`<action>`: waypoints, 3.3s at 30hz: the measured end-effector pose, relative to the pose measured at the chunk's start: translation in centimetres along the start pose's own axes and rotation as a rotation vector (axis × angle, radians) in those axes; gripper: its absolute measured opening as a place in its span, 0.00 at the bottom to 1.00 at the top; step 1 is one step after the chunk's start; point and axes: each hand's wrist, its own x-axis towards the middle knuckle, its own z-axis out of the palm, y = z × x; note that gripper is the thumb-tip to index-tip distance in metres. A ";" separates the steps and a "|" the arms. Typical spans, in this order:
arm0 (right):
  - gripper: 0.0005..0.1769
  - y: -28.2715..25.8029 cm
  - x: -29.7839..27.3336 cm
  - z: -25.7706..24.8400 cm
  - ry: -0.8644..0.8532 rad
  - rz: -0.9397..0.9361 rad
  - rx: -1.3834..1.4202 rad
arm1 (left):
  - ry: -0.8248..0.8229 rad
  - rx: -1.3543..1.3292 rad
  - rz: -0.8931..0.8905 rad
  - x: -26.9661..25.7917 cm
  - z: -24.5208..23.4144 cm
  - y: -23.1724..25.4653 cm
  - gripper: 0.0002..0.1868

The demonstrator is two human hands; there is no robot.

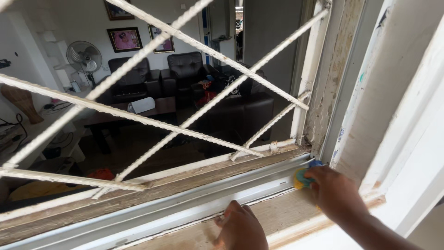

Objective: The person repeatedly wets a cloth in a bucket of soapy water and scrubs the lower and side sections of a window frame and sill. The person rinses the cloth multiple times and continues scrubbing different parts of the frame.

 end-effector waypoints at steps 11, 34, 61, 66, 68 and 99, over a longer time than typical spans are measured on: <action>0.29 5.9 -2.0 0.5 -0.177 -0.073 -0.513 | -0.074 -0.308 -0.156 -3.8 -4.9 -1.4 0.29; 0.23 -15.7 -10.5 5.9 -0.185 -0.184 0.052 | 0.473 -0.531 -0.032 -9.8 -2.4 -9.4 0.12; 0.22 -80.9 -26.7 29.2 -0.228 -0.315 0.296 | 0.491 -0.553 -0.903 -24.0 12.9 -81.7 0.18; 0.22 -86.8 -28.8 26.1 -0.323 -0.503 0.275 | 0.516 -0.578 -0.820 -23.3 12.9 -84.9 0.10; 0.22 -89.1 -30.1 24.6 -0.374 -0.657 0.277 | 0.535 -0.649 -0.837 -24.8 11.9 -85.0 0.09; 0.23 -123.9 -44.1 18.1 -0.491 -1.057 0.216 | 0.485 -0.952 -1.377 -46.1 6.0 -110.5 0.13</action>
